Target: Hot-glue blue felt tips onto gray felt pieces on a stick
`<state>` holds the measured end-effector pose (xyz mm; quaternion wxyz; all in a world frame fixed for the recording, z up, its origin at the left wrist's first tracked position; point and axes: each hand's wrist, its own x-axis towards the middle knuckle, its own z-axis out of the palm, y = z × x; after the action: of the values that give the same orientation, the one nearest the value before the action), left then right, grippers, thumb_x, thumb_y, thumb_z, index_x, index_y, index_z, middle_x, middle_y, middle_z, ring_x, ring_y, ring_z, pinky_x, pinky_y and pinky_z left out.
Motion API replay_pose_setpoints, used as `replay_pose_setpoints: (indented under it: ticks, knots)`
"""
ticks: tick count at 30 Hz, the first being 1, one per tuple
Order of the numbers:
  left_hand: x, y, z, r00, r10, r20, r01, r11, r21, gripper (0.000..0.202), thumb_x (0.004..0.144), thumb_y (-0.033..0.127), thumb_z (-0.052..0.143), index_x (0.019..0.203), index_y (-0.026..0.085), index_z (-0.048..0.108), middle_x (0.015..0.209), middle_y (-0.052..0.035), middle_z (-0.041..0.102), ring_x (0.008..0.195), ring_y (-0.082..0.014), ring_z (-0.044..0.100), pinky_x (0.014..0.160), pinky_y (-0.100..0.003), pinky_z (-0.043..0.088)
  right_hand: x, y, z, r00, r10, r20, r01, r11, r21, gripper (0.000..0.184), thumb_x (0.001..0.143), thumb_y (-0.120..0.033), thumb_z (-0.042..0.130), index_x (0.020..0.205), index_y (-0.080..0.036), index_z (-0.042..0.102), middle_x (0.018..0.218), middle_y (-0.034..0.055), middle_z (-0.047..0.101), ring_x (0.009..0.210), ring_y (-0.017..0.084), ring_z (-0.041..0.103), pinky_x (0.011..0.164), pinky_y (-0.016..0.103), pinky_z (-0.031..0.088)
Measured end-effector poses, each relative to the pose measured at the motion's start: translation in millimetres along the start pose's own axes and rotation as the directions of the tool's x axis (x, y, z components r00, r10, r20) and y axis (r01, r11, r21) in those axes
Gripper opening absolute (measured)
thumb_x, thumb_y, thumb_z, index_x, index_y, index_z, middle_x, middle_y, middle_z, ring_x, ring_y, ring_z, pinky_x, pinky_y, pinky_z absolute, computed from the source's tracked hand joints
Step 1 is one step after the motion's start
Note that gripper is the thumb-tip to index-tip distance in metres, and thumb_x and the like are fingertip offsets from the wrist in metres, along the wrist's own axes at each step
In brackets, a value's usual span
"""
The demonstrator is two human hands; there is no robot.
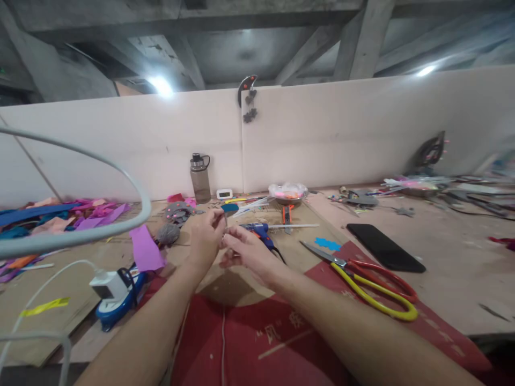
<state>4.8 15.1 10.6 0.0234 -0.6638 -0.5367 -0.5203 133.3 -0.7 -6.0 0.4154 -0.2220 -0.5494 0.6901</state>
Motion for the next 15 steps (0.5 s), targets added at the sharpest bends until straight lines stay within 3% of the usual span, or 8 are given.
replay_pose_setpoints:
  ticks: [3,5,7,9,11,13,14,15]
  knots:
    - [2.3,-5.1,2.0,0.999,-0.041,-0.019,0.039,0.997,-0.068,0.014,0.079,0.028,0.051,0.084,0.019,0.061,0.074,-0.0010,0.066,0.068,-0.0137,0.061,0.065,-0.024,0.044,-3.1,1.6,-4.4,0.993,-0.096,-0.074,0.063,0.930,-0.361,0.015,0.082,-0.029,0.047,0.076,-0.018,0.055,0.063,-0.0038,0.047,0.047,0.007,0.042,0.049,0.022,0.039]
    - [8.3,-14.9,3.0,0.984,-0.172,-0.037,0.161,0.966,-0.201,0.013,0.075,0.029,0.056,0.082,0.018,0.061,0.072,-0.0017,0.065,0.067,-0.0149,0.062,0.065,-0.025,0.046,-7.6,-0.3,-4.3,0.984,-0.179,-0.005,0.144,0.810,-0.569,0.017,0.083,-0.023,0.044,0.077,-0.018,0.059,0.064,-0.0022,0.052,0.055,0.008,0.047,0.053,0.021,0.039]
    - [16.2,-26.2,2.9,0.936,-0.347,-0.058,0.286,0.848,-0.447,0.018,0.071,0.032,0.061,0.083,0.018,0.058,0.073,-0.0022,0.065,0.063,-0.0150,0.063,0.063,-0.027,0.049,-15.8,-5.9,0.2,0.959,-0.249,0.138,0.273,0.665,-0.696,0.020,0.084,-0.020,0.044,0.080,-0.018,0.063,0.072,0.0001,0.060,0.067,0.010,0.053,0.063,0.022,0.040]
    - [23.9,-35.8,1.0,0.887,-0.459,-0.045,0.310,0.666,-0.678,0.021,0.066,0.030,0.066,0.078,0.017,0.055,0.073,-0.0013,0.064,0.064,-0.0148,0.064,0.067,-0.029,0.052,-27.1,-14.8,7.4,0.914,-0.232,0.333,0.405,0.560,-0.723,0.021,0.086,-0.019,0.043,0.084,-0.018,0.064,0.080,0.0017,0.064,0.076,0.011,0.056,0.071,0.022,0.040]
    - [29.6,-41.6,-2.0,0.865,-0.502,-0.020,0.293,0.535,-0.793,0.022,0.061,0.026,0.069,0.074,0.016,0.053,0.075,-0.0018,0.063,0.068,-0.0143,0.064,0.069,-0.030,0.053,-38.1,-25.1,13.4,0.835,-0.109,0.540,0.499,0.565,-0.657,0.022,0.087,-0.023,0.043,0.089,-0.019,0.065,0.088,0.0015,0.066,0.080,0.011,0.057,0.074,0.020,0.041]
    - [32.3,-44.0,-4.7,0.857,-0.516,0.018,0.304,0.475,-0.826,0.024,0.060,0.024,0.070,0.075,0.015,0.053,0.075,-0.0026,0.063,0.069,-0.0146,0.064,0.067,-0.031,0.055,-43.6,-33.9,13.7,0.740,0.037,0.672,0.503,0.634,-0.588,0.026,0.089,-0.029,0.041,0.091,-0.019,0.065,0.092,0.0006,0.067,0.082,0.010,0.059,0.074,0.018,0.042]
    - [32.7,-44.3,-5.4,0.857,-0.515,0.028,0.309,0.469,-0.828,0.024,0.060,0.024,0.069,0.076,0.015,0.053,0.075,-0.0026,0.063,0.069,-0.0145,0.063,0.066,-0.032,0.055,-43.1,-36.9,10.7,0.727,0.088,0.681,0.473,0.656,-0.589,0.031,0.090,-0.032,0.037,0.090,-0.019,0.065,0.091,0.0007,0.067,0.080,0.009,0.059,0.073,0.018,0.042]
    - [32.5,-44.2,-5.7,0.858,-0.513,0.024,0.309,0.478,-0.822,0.024,0.061,0.025,0.069,0.076,0.015,0.053,0.074,-0.0022,0.062,0.067,-0.0141,0.063,0.065,-0.032,0.055,-40.1,-38.6,5.3,0.760,0.109,0.641,0.432,0.652,-0.623,0.037,0.091,-0.035,0.033,0.087,-0.018,0.066,0.087,0.0013,0.067,0.076,0.010,0.060,0.069,0.018,0.043]
